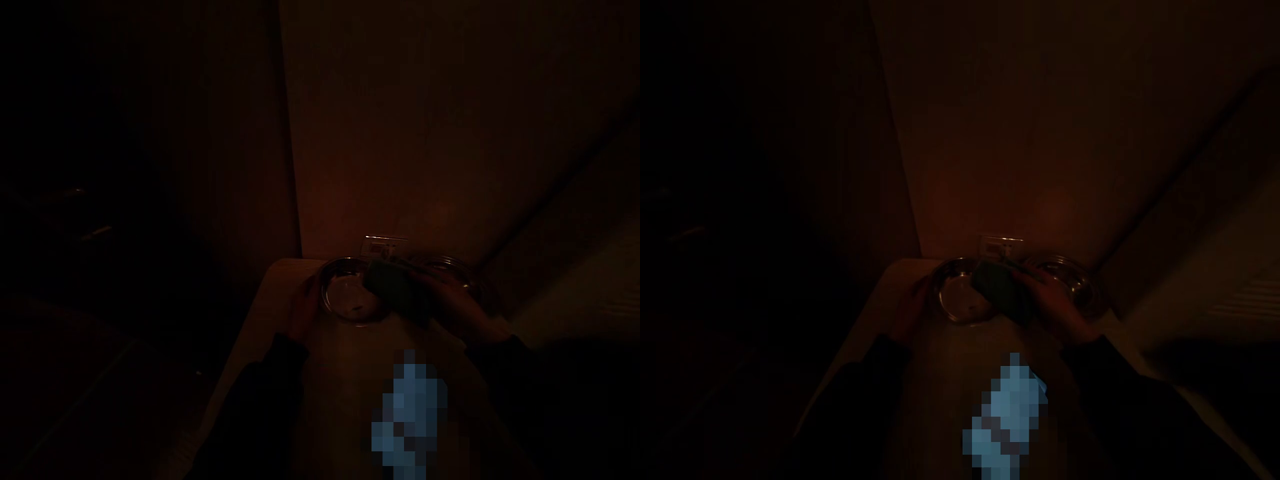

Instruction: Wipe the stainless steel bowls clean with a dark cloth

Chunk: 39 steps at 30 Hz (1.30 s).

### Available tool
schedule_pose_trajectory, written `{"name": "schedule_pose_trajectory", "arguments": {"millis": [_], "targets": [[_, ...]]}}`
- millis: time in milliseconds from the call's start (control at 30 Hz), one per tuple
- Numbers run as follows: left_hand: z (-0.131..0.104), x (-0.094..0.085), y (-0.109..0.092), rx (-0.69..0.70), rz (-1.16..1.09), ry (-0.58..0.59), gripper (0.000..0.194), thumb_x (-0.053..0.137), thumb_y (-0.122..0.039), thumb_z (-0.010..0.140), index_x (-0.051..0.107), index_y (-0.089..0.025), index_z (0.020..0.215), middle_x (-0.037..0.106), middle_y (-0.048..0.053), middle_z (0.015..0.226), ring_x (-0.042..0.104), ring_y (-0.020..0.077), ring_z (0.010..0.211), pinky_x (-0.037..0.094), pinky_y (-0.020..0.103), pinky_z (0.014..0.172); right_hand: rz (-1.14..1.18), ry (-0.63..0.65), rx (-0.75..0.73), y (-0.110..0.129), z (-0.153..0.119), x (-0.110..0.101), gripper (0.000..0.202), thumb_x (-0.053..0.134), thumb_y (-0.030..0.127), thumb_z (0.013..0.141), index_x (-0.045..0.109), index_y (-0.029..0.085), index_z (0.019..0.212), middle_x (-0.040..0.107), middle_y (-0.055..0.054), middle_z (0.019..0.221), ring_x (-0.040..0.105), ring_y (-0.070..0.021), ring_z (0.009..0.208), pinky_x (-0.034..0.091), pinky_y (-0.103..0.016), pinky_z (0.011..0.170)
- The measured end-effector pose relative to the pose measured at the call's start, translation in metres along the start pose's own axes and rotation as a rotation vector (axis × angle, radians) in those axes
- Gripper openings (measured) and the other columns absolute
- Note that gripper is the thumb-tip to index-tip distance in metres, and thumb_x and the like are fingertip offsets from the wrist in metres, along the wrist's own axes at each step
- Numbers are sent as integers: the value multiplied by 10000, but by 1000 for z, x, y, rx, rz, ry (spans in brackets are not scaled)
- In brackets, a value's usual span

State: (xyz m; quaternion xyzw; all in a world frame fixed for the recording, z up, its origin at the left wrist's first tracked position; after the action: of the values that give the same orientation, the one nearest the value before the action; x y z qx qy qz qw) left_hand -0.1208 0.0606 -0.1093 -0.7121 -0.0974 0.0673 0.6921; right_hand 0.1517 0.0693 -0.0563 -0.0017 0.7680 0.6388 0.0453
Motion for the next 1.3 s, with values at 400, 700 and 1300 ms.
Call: {"name": "schedule_pose_trajectory", "arguments": {"millis": [400, 700, 1300], "targets": [[-8, -4, 5, -40, 62, -44, 288, 507, -214, 885, 705, -104, 1063, 715, 119, 1141, 659, 223, 1069, 483, 336, 961, -477, 15, -429, 29, 11, 28, 394, 613, 433, 827, 678, 235, 1162, 713, -62, 1151, 652, -286, 1083, 517, -457, 949], [-8, -4, 16, -34, 100, -88, 333, 487, -183, 883, 660, -95, 1154, 679, 127, 1215, 621, 231, 1145, 448, 347, 1023, -1161, 658, -615, -20, -3, 111, 480, 515, 134, 810, 609, 134, 1280, 636, -155, 1291, 620, -283, 1167, 486, -417, 1011], [-7, 12, 29, 47, 230, -20, 480, 325, -264, 971, 482, -76, 1384, 463, 171, 1471, 437, 236, 1373, 287, 395, 1176, -1189, 631, -579, -30, 23, 136, 450, 456, 175, 904, 529, 41, 1327, 545, -242, 1358, 487, -328, 1293, 361, -511, 1094]]}}
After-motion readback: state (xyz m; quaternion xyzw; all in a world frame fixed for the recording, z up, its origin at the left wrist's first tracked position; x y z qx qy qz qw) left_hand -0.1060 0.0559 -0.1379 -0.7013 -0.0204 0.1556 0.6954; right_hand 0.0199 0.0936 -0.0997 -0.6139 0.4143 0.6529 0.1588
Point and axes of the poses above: each hand's wrist, its own z-axis towards the middle knuckle, its own x-axis out of the palm, y = z × x, the point moved 8 cm from there along z, towards the middle knuckle
